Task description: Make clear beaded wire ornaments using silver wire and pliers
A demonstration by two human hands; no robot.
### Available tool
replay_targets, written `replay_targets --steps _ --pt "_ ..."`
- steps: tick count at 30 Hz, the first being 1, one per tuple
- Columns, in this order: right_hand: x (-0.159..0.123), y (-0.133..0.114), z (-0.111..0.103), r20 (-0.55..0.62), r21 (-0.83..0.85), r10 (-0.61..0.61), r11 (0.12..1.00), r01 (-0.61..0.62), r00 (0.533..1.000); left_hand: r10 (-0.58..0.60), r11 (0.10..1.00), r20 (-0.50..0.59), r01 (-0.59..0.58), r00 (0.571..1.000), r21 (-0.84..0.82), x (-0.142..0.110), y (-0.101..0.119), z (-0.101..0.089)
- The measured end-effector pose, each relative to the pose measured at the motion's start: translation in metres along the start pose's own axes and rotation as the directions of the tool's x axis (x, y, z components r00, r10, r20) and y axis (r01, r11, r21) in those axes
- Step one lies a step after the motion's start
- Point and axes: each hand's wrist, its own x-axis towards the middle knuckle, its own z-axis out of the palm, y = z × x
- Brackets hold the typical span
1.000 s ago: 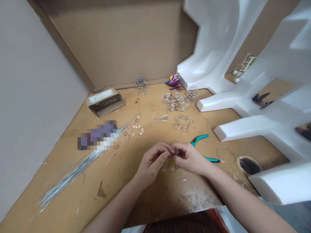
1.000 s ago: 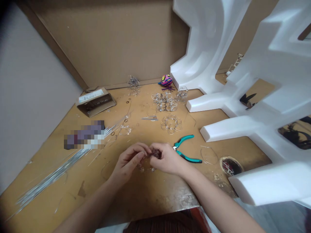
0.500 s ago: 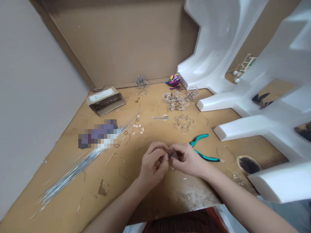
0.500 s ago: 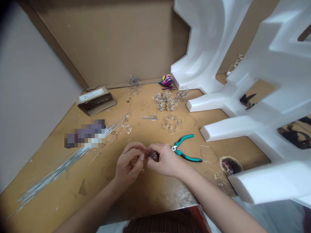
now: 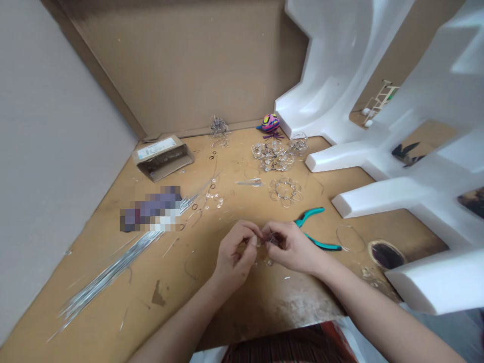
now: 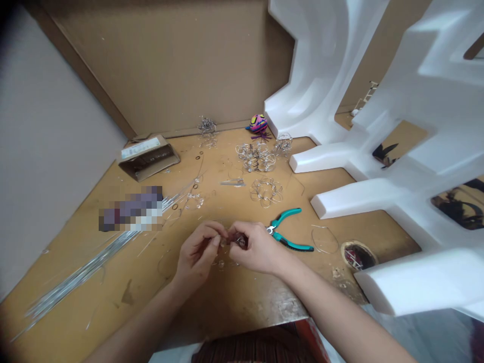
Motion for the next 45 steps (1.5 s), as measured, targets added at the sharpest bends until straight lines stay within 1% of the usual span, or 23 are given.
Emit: replay_targets --steps 3,7,11,14,16,18,19,21,23,25,29,33,36,38,39,40,41,42,43,44,45 --pt "0.0 0.0 0.001 0.003 -0.009 0.001 1.0 -0.001 1.0 0.014 0.999 -0.018 -0.013 1.0 0.036 0.0 -0.001 0.0" --pt "-0.001 0.0 0.002 0.001 -0.021 -0.013 1.0 0.013 1.0 0.055 0.993 -0.017 -0.053 0.998 0.103 0.001 -0.002 -0.001" --pt "-0.002 0.0 0.002 0.002 -0.03 -0.009 1.0 0.009 1.0 0.087 0.988 0.039 -0.092 0.995 0.124 0.003 -0.004 -0.002" --pt "-0.001 0.001 0.002 0.005 -0.045 -0.004 0.999 0.004 1.0 0.07 0.992 0.1 -0.08 0.993 0.099 0.004 -0.005 -0.006" --pt "-0.001 0.001 0.001 0.019 -0.028 0.006 1.0 -0.005 1.0 0.014 0.999 0.146 -0.019 0.989 0.037 0.005 -0.005 -0.009" --pt "0.0 0.002 0.0 0.055 0.029 0.029 0.999 -0.031 0.998 -0.073 0.991 0.194 0.092 0.978 -0.092 0.005 -0.006 -0.011" --pt "0.0 0.002 0.0 0.078 0.069 0.046 0.996 -0.052 0.996 -0.118 0.972 0.212 0.156 0.97 -0.174 0.005 -0.006 -0.012" --pt "0.001 0.003 -0.001 0.136 0.17 0.09 0.979 -0.112 0.987 -0.191 0.902 0.236 0.265 0.953 -0.34 0.005 -0.008 -0.011" --pt "0.002 0.004 -0.002 0.185 0.275 0.12 0.947 -0.168 0.975 -0.244 0.827 0.233 0.327 0.941 -0.458 0.005 -0.01 -0.008" --pt "0.002 0.004 -0.003 0.195 0.34 0.118 0.923 -0.18 0.974 -0.295 0.771 0.206 0.36 0.933 -0.525 0.005 -0.012 -0.005" --pt "0.002 0.004 -0.003 0.133 0.35 0.052 0.932 -0.096 0.99 -0.38 0.717 0.133 0.383 0.915 -0.583 0.006 -0.013 -0.003" --pt "0.002 0.002 0.0 0.117 0.391 0.042 0.916 -0.085 0.992 -0.391 0.697 0.123 0.38 0.912 -0.608 0.007 -0.01 -0.004" --pt "-0.002 0.001 0.0 0.057 0.401 0.038 0.914 -0.058 0.998 -0.383 0.697 0.115 0.369 0.916 -0.615 0.007 -0.009 -0.005" --pt "-0.009 0.003 -0.007 -0.01 0.336 0.043 0.941 -0.038 0.999 -0.381 0.687 0.111 0.361 0.918 -0.631 0.008 -0.009 -0.006" --pt "-0.014 0.005 -0.013 -0.044 0.269 0.05 0.962 -0.036 0.998 -0.386 0.676 0.115 0.366 0.915 -0.64 0.008 -0.008 -0.007" --pt "-0.019 0.008 -0.022 -0.075 0.166 0.055 0.985 -0.042 0.996 -0.394 0.663 0.124 0.375 0.911 -0.648 0.008 -0.008 -0.007" --pt "-0.025 0.011 -0.032 -0.106 0.028 0.07 0.997 -0.067 0.992 -0.404 0.651 0.136 0.388 0.905 -0.653 0.008 -0.008 -0.008" --pt "-0.031 0.016 -0.042 -0.13 -0.137 0.08 0.986 -0.098 0.988 -0.413 0.64 0.148 0.402 0.899 -0.655 0.009 -0.007 -0.008" --pt "-0.036 0.021 -0.053 -0.132 -0.31 0.086 0.943 -0.123 0.988 -0.421 0.629 0.162 0.416 0.892 -0.656 0.009 -0.006 -0.009" --pt "-0.041 0.027 -0.063 -0.099 -0.453 0.087 0.883 -0.123 0.991 -0.427 0.62 0.176 0.429 0.887 -0.657 0.009 -0.005 -0.009" --pt "-0.046 0.032 -0.072 -0.064 -0.553 0.079 0.827 -0.101 0.995 -0.43 0.613 0.19 0.44 0.883 -0.656 0.009 -0.004 -0.009"
